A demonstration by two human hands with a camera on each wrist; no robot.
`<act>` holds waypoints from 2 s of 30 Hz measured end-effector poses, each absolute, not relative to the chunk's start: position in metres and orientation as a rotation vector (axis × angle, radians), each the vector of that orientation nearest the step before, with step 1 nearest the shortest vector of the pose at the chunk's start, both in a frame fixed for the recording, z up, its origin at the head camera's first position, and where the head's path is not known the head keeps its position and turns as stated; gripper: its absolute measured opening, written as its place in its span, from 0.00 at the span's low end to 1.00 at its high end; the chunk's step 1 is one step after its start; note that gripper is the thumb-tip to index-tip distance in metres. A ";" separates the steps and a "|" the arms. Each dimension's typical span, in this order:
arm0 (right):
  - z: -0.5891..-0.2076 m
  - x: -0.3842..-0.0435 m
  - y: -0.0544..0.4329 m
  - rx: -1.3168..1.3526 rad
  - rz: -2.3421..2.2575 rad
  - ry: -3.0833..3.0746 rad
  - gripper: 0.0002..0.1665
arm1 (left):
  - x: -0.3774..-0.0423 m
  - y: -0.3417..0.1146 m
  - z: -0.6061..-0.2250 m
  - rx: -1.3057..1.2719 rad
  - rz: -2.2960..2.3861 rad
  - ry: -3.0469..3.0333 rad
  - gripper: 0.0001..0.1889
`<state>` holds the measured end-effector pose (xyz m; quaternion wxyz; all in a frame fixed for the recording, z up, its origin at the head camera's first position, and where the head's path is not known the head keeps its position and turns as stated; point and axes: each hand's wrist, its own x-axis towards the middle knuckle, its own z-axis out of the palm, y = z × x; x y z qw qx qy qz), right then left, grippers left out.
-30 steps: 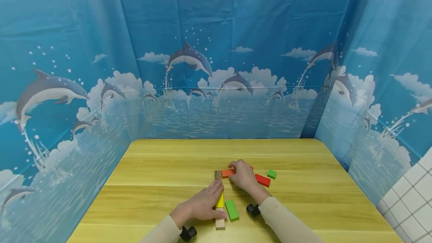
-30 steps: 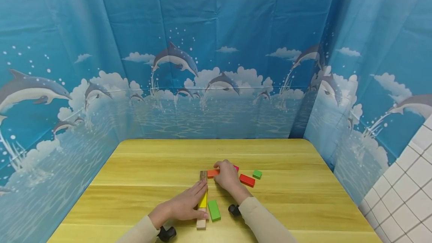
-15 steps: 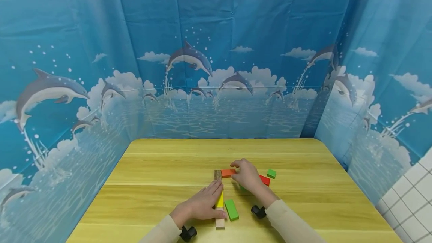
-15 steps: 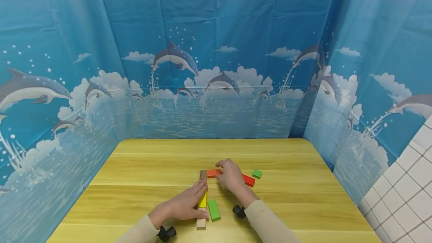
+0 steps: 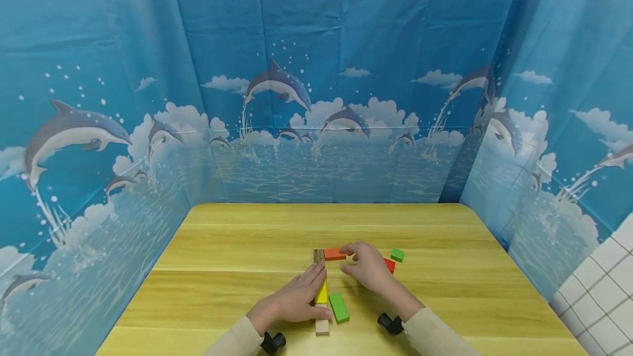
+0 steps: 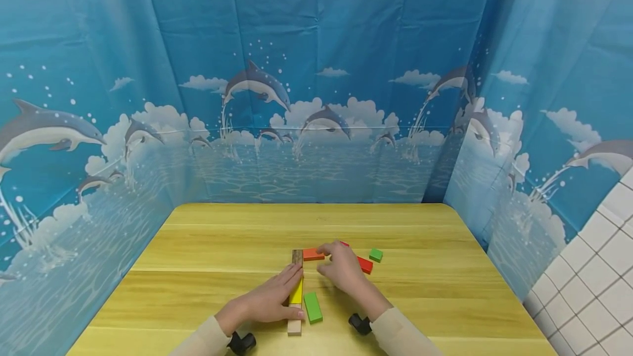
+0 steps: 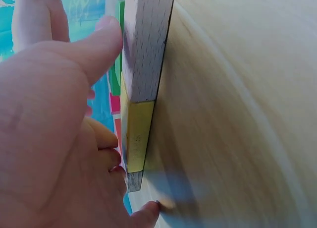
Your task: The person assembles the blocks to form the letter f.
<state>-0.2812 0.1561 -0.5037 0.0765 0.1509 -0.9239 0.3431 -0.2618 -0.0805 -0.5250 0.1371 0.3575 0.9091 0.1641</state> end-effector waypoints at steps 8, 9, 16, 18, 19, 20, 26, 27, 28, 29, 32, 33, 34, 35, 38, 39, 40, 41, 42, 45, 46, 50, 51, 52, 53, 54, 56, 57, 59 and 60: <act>-0.503 -0.267 0.165 0.589 1.104 -2.797 0.21 | -0.263 -0.087 -0.520 1.074 0.512 2.616 0.52; -0.503 -0.266 0.167 0.614 1.110 -2.802 0.21 | -0.263 -0.087 -0.519 1.079 0.519 2.610 0.52; -0.506 -0.259 0.174 0.794 1.177 -2.840 0.24 | -0.262 -0.089 -0.520 1.076 0.524 2.599 0.54; -0.509 -0.258 0.175 0.842 1.199 -2.865 0.26 | -0.262 -0.090 -0.521 1.071 0.520 2.593 0.55; -0.510 -0.257 0.176 0.869 1.215 -2.876 0.26 | -0.263 -0.090 -0.521 1.070 0.521 2.589 0.55; -0.511 -0.255 0.176 0.892 1.225 -2.888 0.27 | -0.263 -0.090 -0.522 1.069 0.518 2.587 0.55; -0.519 -0.247 0.177 0.991 1.161 -2.939 0.34 | -0.264 -0.092 -0.525 1.088 0.515 2.588 0.54; -0.520 -0.246 0.177 0.995 1.137 -2.947 0.35 | -0.264 -0.092 -0.525 1.093 0.515 2.590 0.54; -0.522 -0.246 0.176 0.998 1.116 -2.955 0.37 | -0.264 -0.092 -0.525 1.096 0.517 2.590 0.54; -0.523 -0.245 0.176 1.000 1.094 -2.961 0.39 | -0.265 -0.093 -0.525 1.100 0.518 2.591 0.54; -0.527 -0.243 0.174 1.009 1.046 -2.964 0.42 | -0.265 -0.093 -0.526 1.109 0.514 2.595 0.54; -0.528 -0.243 0.174 1.017 1.035 -2.960 0.42 | -0.265 -0.093 -0.526 1.112 0.513 2.597 0.54; -0.529 -0.243 0.174 1.023 1.027 -2.955 0.43 | -0.265 -0.093 -0.526 1.114 0.513 2.598 0.54; -0.529 -0.243 0.173 1.030 1.019 -2.950 0.43 | -0.265 -0.093 -0.527 1.114 0.511 2.600 0.54; -0.531 -0.244 0.172 1.038 0.993 -2.942 0.42 | -0.265 -0.093 -0.527 1.119 0.506 2.604 0.54; -0.531 -0.244 0.171 1.038 0.985 -2.941 0.41 | -0.265 -0.093 -0.527 1.125 0.500 2.608 0.54; -0.531 -0.244 0.170 1.036 0.977 -2.939 0.41 | -0.265 -0.094 -0.527 1.125 0.499 2.608 0.54; -0.532 -0.244 0.170 1.033 0.966 -2.939 0.40 | -0.265 -0.094 -0.527 1.125 0.499 2.608 0.54; -0.532 -0.244 0.169 1.030 0.959 -2.937 0.40 | -0.265 -0.094 -0.528 1.125 0.498 2.608 0.54; -0.533 -0.244 0.168 1.020 0.946 -2.934 0.38 | -0.265 -0.094 -0.527 1.115 0.498 2.604 0.54; -0.534 -0.244 0.168 1.015 0.942 -2.933 0.38 | -0.265 -0.094 -0.527 1.107 0.502 2.599 0.54; -0.535 -0.244 0.167 0.999 0.917 -2.928 0.36 | -0.265 -0.094 -0.527 1.093 0.504 2.595 0.54; -0.535 -0.244 0.167 0.995 0.911 -2.925 0.36 | -0.265 -0.094 -0.527 1.091 0.505 2.594 0.54; -0.535 -0.244 0.167 0.993 0.906 -2.923 0.36 | -0.265 -0.094 -0.527 1.088 0.506 2.593 0.54; -0.535 -0.244 0.167 0.992 0.898 -2.920 0.36 | -0.265 -0.094 -0.527 1.086 0.507 2.592 0.54; -0.535 -0.244 0.167 0.992 0.893 -2.918 0.36 | -0.265 -0.094 -0.527 1.085 0.507 2.592 0.54; -0.535 -0.244 0.166 0.990 0.891 -2.917 0.36 | -0.265 -0.094 -0.527 1.083 0.508 2.591 0.54; -0.535 -0.244 0.166 0.990 0.888 -2.916 0.36 | -0.265 -0.095 -0.527 1.083 0.511 2.590 0.54; -0.534 -0.244 0.166 0.986 0.888 -2.917 0.36 | -0.265 -0.095 -0.527 1.083 0.516 2.587 0.54; -0.534 -0.245 0.167 0.982 0.889 -2.920 0.36 | -0.265 -0.095 -0.527 1.083 0.518 2.587 0.54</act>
